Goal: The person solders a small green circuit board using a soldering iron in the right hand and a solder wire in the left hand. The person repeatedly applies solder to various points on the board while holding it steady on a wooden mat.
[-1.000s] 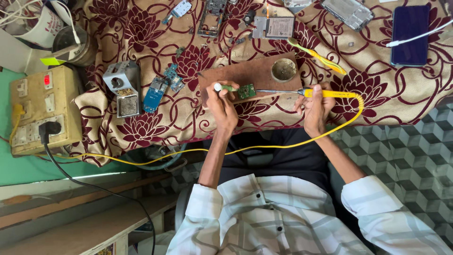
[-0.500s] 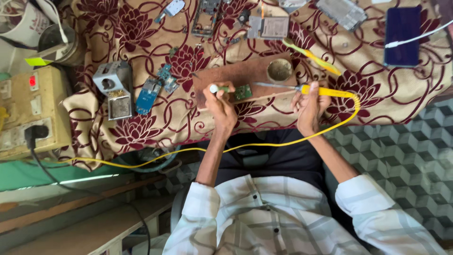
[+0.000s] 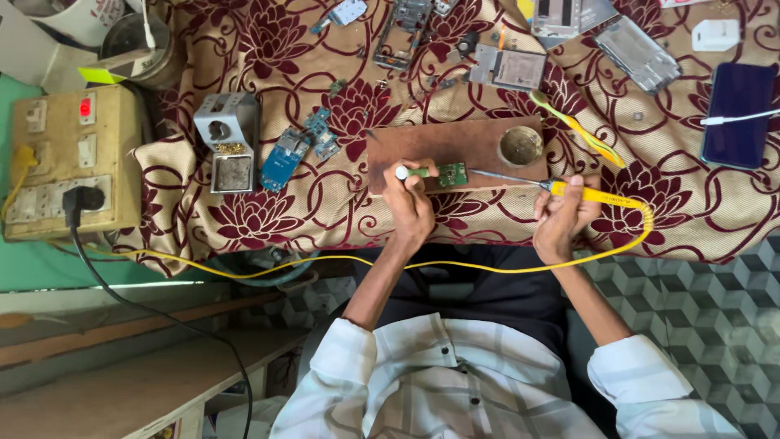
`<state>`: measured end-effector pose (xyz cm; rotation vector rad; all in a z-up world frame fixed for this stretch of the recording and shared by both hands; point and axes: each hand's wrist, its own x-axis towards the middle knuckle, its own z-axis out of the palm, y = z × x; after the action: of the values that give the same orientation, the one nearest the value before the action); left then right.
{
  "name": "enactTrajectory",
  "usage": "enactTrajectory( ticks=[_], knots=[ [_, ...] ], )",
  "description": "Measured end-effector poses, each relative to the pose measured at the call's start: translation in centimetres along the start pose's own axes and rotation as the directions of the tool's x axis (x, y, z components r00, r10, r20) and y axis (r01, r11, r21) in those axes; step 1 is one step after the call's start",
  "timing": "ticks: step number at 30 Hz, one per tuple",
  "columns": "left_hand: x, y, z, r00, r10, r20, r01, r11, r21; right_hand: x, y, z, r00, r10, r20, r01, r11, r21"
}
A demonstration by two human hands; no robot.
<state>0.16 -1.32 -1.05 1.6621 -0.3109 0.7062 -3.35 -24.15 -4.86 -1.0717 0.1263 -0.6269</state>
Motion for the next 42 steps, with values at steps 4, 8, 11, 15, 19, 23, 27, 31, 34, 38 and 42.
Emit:
enactTrajectory(
  ticks=[4,8,11,15,19,23,27,31,34,38,42],
  knots=[
    [-0.1,-0.2,-0.1,0.999,-0.044,0.012,0.045,0.994,-0.095,0.0,-0.4,0.4,0.999,-0.047,0.01,0.047,0.998,0.036],
    [-0.4,-0.3,-0.7,0.998,0.047,0.052,-0.044,0.997,-0.056,-0.2,-0.5,0.5,1.0,-0.018,0.008,0.018,0.998,0.052],
    [0.0,-0.2,-0.6,0.994,0.081,0.067,-0.08,0.997,-0.016,0.0,-0.6,0.8,0.999,-0.043,0.002,0.042,0.996,0.074],
    [0.2,-0.4,-0.7,0.994,0.072,0.087,-0.07,0.997,-0.025,0.0,-0.4,0.9,0.999,-0.043,0.011,0.042,0.996,0.074],
    [-0.3,-0.2,-0.9,0.996,0.043,0.08,-0.04,0.998,-0.045,-0.6,-0.7,0.7,0.999,-0.043,-0.031,0.043,0.999,0.011],
    [-0.2,-0.2,-0.7,0.989,0.125,0.08,-0.116,0.987,-0.107,-0.5,-1.0,0.8,1.0,-0.019,-0.017,0.02,0.997,0.069],
    [0.4,-0.1,-0.5,0.989,0.109,0.096,-0.091,0.98,-0.178,-0.4,-1.0,1.0,0.999,-0.025,-0.028,0.026,0.999,0.048],
    [0.2,0.5,-0.9,0.988,0.069,0.137,-0.05,0.989,-0.138,-0.6,-1.1,1.1,0.998,-0.02,-0.054,0.022,0.999,0.035],
    [0.4,0.8,-1.0,0.986,0.054,0.158,-0.035,0.992,-0.12,-0.5,-1.1,1.1,0.998,-0.037,-0.042,0.038,0.999,0.024],
    [0.7,1.0,-0.8,0.977,0.155,0.149,-0.143,0.986,-0.084,-0.3,-1.0,0.9,1.0,-0.018,-0.014,0.018,1.0,0.015],
    [0.7,0.8,-0.8,0.962,0.223,0.158,-0.218,0.975,-0.05,-0.4,-0.9,0.8,1.0,-0.01,0.02,0.01,1.0,-0.017]
  ],
)
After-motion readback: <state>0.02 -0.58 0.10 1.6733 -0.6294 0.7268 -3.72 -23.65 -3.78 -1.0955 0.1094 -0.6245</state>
